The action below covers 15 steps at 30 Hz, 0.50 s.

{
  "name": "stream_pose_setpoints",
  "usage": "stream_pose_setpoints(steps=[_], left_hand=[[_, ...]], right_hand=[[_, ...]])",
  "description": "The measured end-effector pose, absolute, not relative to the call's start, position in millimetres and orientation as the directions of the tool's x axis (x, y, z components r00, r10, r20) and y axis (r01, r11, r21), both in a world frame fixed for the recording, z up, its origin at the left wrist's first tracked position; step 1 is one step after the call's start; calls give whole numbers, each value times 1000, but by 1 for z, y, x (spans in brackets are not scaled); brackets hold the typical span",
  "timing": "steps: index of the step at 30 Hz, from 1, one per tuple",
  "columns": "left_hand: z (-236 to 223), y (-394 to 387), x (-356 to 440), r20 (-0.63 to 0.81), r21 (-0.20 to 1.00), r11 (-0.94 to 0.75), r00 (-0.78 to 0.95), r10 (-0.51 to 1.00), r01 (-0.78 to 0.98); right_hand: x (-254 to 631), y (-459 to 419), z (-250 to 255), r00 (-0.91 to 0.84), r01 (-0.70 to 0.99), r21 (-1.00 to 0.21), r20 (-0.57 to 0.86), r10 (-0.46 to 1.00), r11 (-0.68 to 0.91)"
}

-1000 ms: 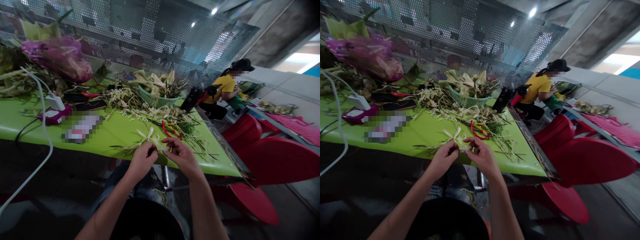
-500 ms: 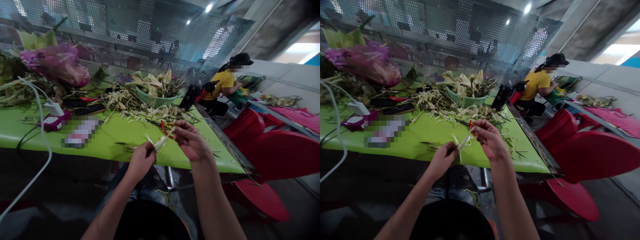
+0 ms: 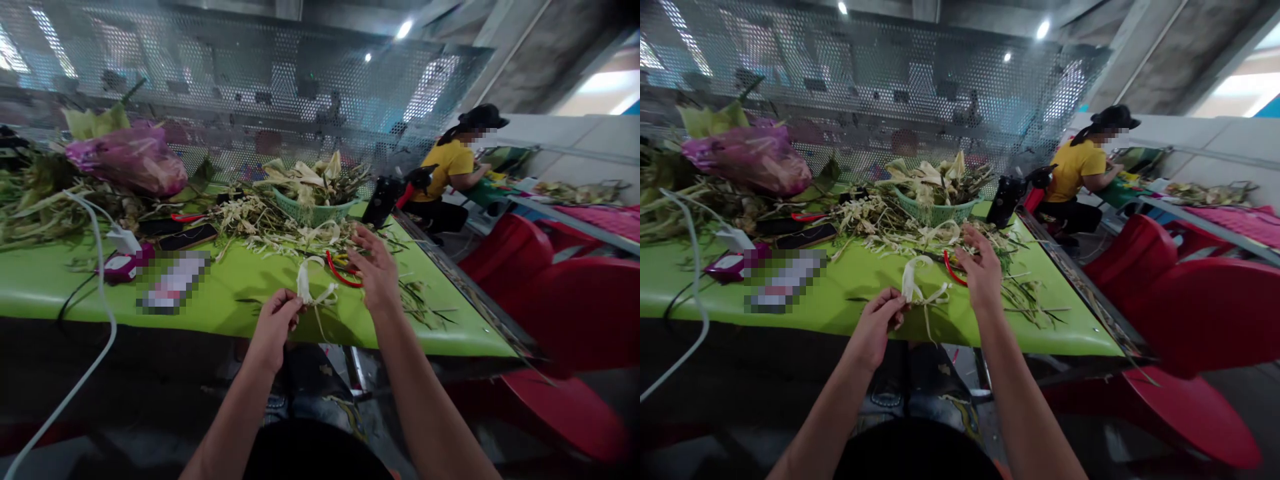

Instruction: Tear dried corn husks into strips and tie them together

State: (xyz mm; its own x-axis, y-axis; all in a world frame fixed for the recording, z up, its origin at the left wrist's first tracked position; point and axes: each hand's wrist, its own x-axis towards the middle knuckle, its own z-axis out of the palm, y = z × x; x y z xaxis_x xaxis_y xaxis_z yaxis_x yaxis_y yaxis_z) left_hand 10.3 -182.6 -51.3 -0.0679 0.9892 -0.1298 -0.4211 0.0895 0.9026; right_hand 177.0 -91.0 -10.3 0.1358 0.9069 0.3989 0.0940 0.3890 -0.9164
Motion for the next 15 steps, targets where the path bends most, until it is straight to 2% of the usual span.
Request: stream_pose_setpoints(steps=[2,7,15], left_hand=[[-50,-182,11,-143,881,87,-85,986,-464],[-53,-178,12,-96,864,18,-129,987,-503],[-55,-174,12,-109,796,16,-118,987,-605]], right_hand=[[176,-106,-13,81,191,-869,477,875,456],[156,-146,-11,-291,319,-724,539,790,611],[141,-146,-22,-383,407,-591,582,717,697]])
